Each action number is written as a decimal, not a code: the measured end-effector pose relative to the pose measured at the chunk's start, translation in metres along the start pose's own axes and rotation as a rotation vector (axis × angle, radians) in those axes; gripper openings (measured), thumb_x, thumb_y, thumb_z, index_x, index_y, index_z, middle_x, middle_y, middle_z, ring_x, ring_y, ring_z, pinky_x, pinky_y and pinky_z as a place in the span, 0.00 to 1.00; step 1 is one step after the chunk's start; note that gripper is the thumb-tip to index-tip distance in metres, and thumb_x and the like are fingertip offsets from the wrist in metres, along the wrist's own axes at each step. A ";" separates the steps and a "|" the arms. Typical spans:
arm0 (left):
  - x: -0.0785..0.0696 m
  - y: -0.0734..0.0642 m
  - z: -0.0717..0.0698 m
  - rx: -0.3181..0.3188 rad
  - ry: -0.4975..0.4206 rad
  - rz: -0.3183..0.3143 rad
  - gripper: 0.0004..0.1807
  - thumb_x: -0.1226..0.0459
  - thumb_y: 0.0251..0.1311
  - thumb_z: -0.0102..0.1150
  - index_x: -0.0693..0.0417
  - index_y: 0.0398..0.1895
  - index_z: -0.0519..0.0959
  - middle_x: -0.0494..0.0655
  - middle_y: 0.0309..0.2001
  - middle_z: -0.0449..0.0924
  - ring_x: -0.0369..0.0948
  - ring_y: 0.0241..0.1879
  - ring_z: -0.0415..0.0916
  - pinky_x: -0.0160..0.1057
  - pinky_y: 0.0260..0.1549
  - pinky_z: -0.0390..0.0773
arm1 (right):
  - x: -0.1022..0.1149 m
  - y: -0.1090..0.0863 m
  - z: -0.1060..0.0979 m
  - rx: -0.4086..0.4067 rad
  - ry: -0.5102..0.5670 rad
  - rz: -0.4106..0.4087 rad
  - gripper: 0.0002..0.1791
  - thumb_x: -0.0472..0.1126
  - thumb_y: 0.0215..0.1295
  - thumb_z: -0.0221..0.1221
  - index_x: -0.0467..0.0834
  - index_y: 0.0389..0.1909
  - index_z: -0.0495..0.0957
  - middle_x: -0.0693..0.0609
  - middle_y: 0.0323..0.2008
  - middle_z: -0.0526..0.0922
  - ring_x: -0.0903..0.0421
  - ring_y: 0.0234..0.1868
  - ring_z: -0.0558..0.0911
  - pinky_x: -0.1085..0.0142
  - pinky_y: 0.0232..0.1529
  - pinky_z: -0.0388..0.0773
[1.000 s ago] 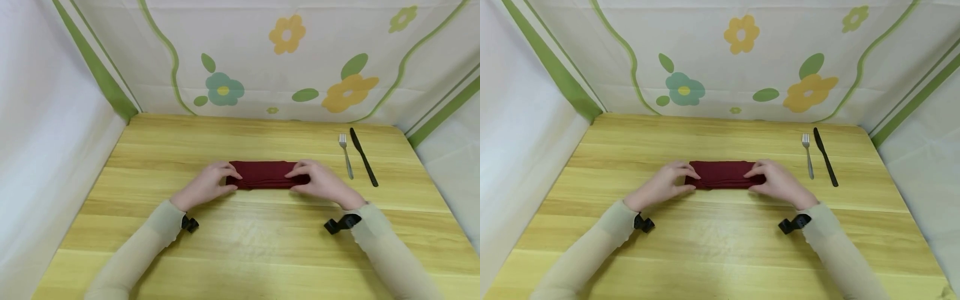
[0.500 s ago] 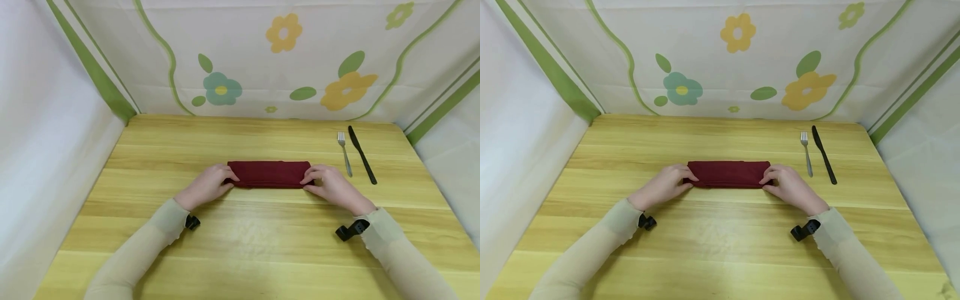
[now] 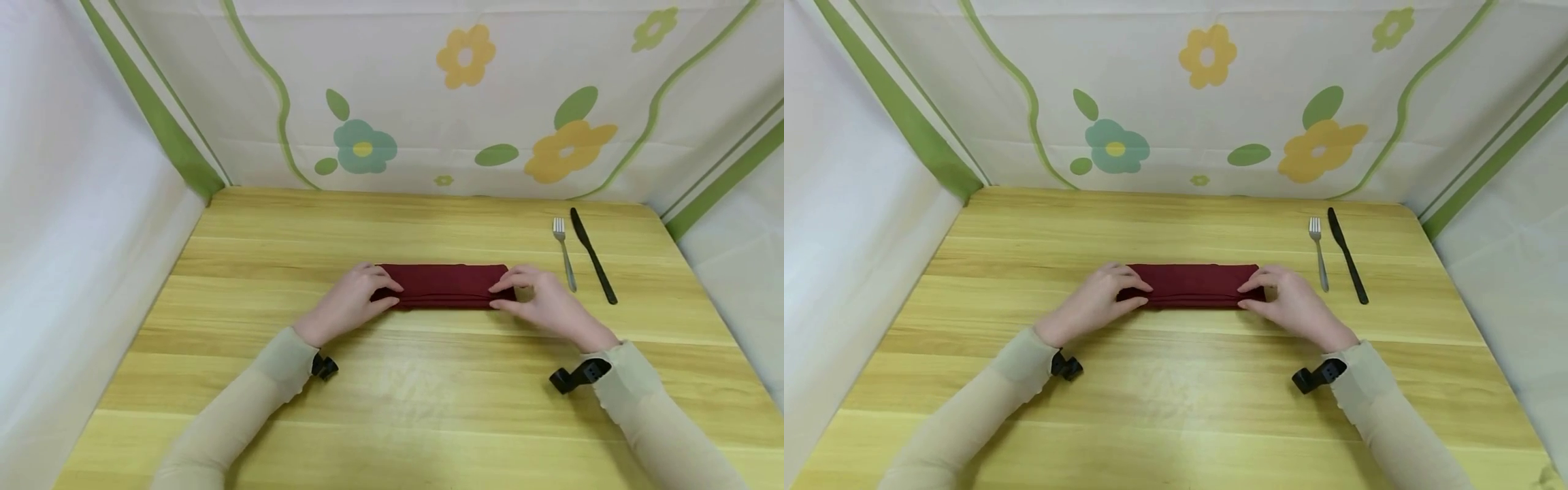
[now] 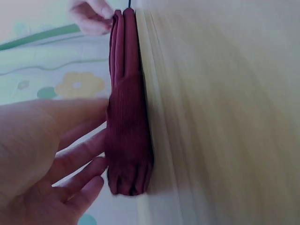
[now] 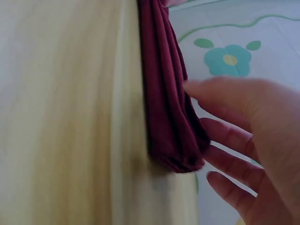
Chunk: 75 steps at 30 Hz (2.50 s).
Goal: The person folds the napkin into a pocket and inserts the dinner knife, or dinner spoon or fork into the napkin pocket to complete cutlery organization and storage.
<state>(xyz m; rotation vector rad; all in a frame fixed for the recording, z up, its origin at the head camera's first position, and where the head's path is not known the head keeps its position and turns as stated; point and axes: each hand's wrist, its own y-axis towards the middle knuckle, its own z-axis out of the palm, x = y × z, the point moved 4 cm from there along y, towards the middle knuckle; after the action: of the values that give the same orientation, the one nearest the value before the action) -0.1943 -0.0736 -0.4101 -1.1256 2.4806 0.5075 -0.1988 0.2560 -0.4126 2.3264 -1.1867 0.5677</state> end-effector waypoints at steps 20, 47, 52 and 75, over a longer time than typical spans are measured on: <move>-0.006 0.013 0.014 0.062 -0.062 -0.022 0.05 0.67 0.65 0.69 0.50 0.41 0.85 0.39 0.40 0.81 0.37 0.43 0.74 0.36 0.47 0.75 | -0.014 -0.009 0.001 -0.043 0.029 0.000 0.13 0.30 0.55 0.75 0.53 0.33 0.88 0.60 0.40 0.82 0.59 0.42 0.81 0.62 0.42 0.81; 0.010 -0.026 -0.013 0.051 0.020 -0.012 0.20 0.64 0.55 0.78 0.54 0.51 0.86 0.48 0.53 0.81 0.49 0.59 0.74 0.47 0.62 0.72 | -0.009 -0.020 -0.008 0.020 -0.103 0.010 0.23 0.38 0.55 0.77 0.50 0.54 0.87 0.52 0.60 0.81 0.44 0.60 0.78 0.43 0.55 0.75; 0.011 -0.021 -0.007 0.098 0.033 -0.013 0.18 0.67 0.57 0.76 0.57 0.51 0.86 0.49 0.53 0.81 0.48 0.56 0.76 0.46 0.58 0.76 | -0.012 -0.022 -0.004 0.047 -0.141 -0.011 0.20 0.38 0.57 0.76 0.50 0.51 0.89 0.51 0.60 0.81 0.43 0.61 0.78 0.43 0.55 0.77; 0.020 -0.015 -0.007 0.084 -0.053 -0.062 0.12 0.67 0.73 0.57 0.57 0.56 0.80 0.49 0.55 0.80 0.47 0.60 0.74 0.46 0.60 0.73 | -0.013 -0.009 -0.006 0.001 -0.169 -0.014 0.13 0.39 0.58 0.73 0.47 0.45 0.89 0.42 0.55 0.84 0.69 0.10 0.64 0.68 0.13 0.63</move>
<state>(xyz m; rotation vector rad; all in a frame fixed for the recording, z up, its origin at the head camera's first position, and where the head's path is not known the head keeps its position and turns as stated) -0.1959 -0.0985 -0.4161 -1.1373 2.3910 0.4067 -0.1996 0.2724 -0.4167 2.4207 -1.2443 0.3723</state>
